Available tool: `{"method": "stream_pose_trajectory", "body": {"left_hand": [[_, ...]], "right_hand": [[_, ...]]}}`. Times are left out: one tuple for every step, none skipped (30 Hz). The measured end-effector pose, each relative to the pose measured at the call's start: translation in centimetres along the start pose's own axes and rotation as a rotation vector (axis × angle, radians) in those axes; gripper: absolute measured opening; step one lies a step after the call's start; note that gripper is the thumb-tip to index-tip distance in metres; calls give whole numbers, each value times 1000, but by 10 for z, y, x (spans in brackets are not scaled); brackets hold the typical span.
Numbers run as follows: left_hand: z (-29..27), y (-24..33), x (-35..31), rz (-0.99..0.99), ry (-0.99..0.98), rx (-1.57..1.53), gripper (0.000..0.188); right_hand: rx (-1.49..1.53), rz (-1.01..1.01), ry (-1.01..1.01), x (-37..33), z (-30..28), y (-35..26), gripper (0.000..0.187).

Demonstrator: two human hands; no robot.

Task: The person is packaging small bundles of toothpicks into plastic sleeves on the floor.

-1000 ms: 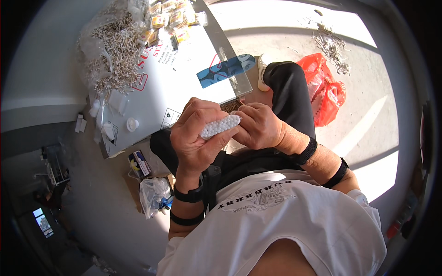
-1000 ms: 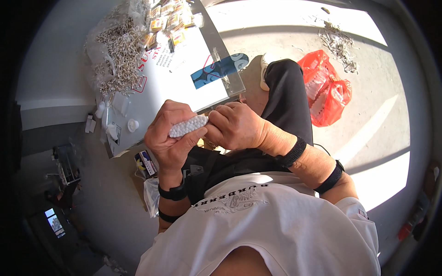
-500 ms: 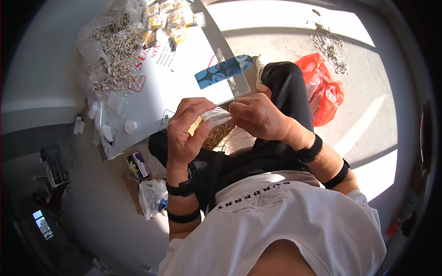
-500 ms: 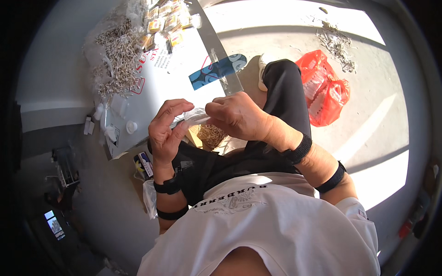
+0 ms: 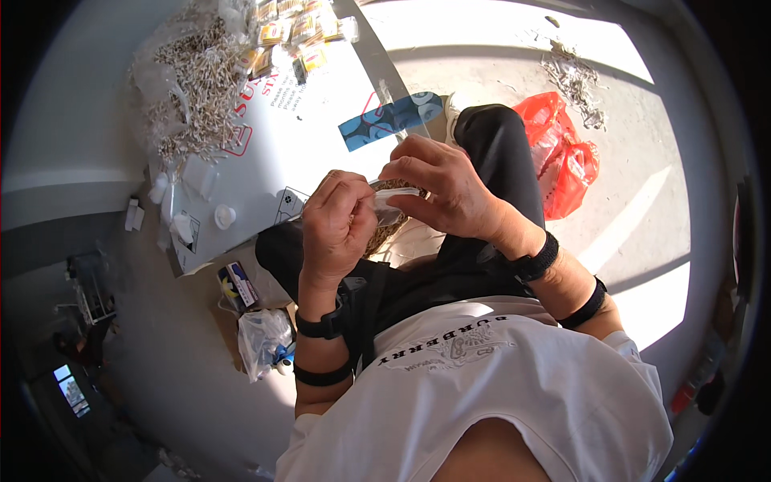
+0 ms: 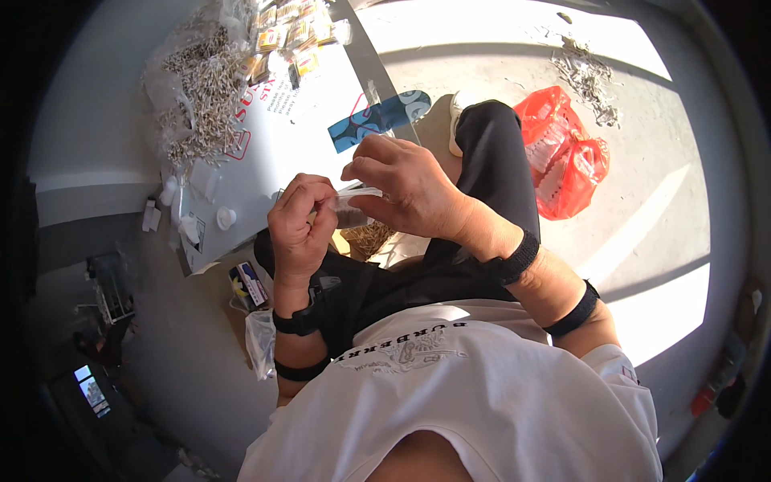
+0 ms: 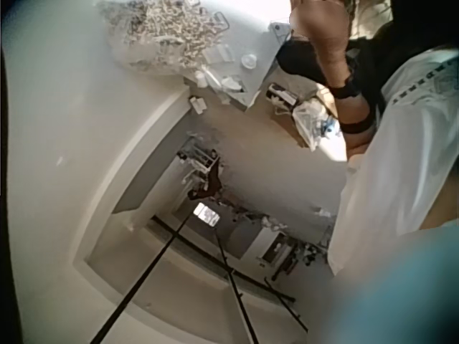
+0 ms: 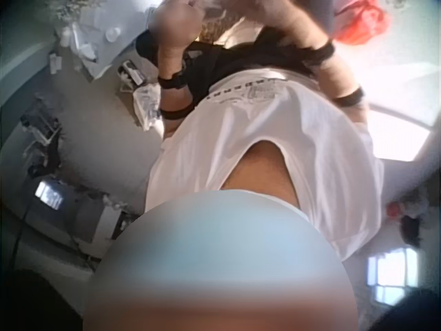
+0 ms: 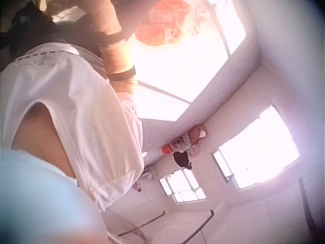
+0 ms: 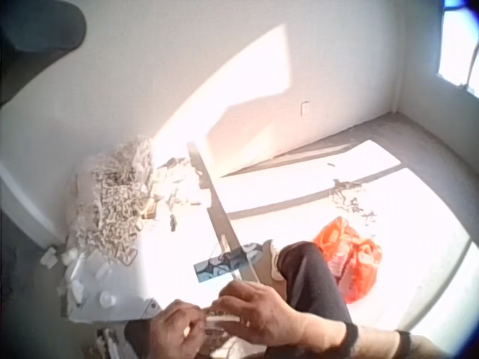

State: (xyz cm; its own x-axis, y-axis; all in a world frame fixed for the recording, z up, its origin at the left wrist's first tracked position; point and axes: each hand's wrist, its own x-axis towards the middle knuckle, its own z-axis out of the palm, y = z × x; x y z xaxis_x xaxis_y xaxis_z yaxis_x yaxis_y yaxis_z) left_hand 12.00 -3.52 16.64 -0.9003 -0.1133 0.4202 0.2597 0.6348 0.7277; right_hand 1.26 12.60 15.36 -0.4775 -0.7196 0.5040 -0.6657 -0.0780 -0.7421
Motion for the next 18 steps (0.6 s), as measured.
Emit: {"method": "stream_pose_trajectory", "body": {"left_hand": [[3, 1, 0, -1, 1, 0, 14], [7, 1, 0, 45, 31, 57, 14], [9, 1, 0, 91, 63, 114, 14], [11, 1, 0, 89, 63, 114, 14], [12, 1, -1, 96, 94, 111, 14], [13, 1, -2, 102, 125, 109, 14], [12, 1, -2, 99, 126, 111, 14], [12, 0, -2, 87, 133, 99, 14], [11, 0, -3, 75, 140, 87, 15], [9, -1, -4, 74, 144, 91, 15], [8, -2, -5, 65, 164, 73, 14], [7, -3, -6, 56, 183, 55, 14], [6, -4, -6, 56, 185, 54, 14], [6, -5, -6, 43, 165, 43, 13], [5, -7, -6, 31, 145, 33, 11], [3, -10, -4, 30, 146, 32, 11], [-1, -17, -1, 3, 68, 16, 10], [-4, -23, 3, -25, -12, 0, 8]], "right_hand": [[-39, -93, 96, 3, 3, -2, 17], [-38, -93, 95, 3, 7, -1, 17], [-39, -82, 68, 3, 11, 3, 16], [-39, -70, 42, 3, 13, 5, 16], [-25, -67, 38, 4, 14, 5, 13], [-25, -66, 36, 4, 14, 5, 13], [67, -12, 21, 4, 14, 5, 12], [158, 42, 6, 4, 14, 5, 11], [159, 42, 3, 3, 12, 6, 11], [202, 93, -16, 2, 8, 7, 11], [244, 145, -35, 1, 6, 8, 10], [246, 141, -38, 0, 4, 9, 10], [248, 167, -44, -3, 1, 11, 10], [251, 193, -49, -5, 0, 13, 9], [251, 192, -61, -8, -1, 16, 8], [250, 193, -62, -9, -2, 18, 8], [271, 239, -68, -9, -3, 20, 6], [291, 286, -72, -9, -4, 23, 5]]}}
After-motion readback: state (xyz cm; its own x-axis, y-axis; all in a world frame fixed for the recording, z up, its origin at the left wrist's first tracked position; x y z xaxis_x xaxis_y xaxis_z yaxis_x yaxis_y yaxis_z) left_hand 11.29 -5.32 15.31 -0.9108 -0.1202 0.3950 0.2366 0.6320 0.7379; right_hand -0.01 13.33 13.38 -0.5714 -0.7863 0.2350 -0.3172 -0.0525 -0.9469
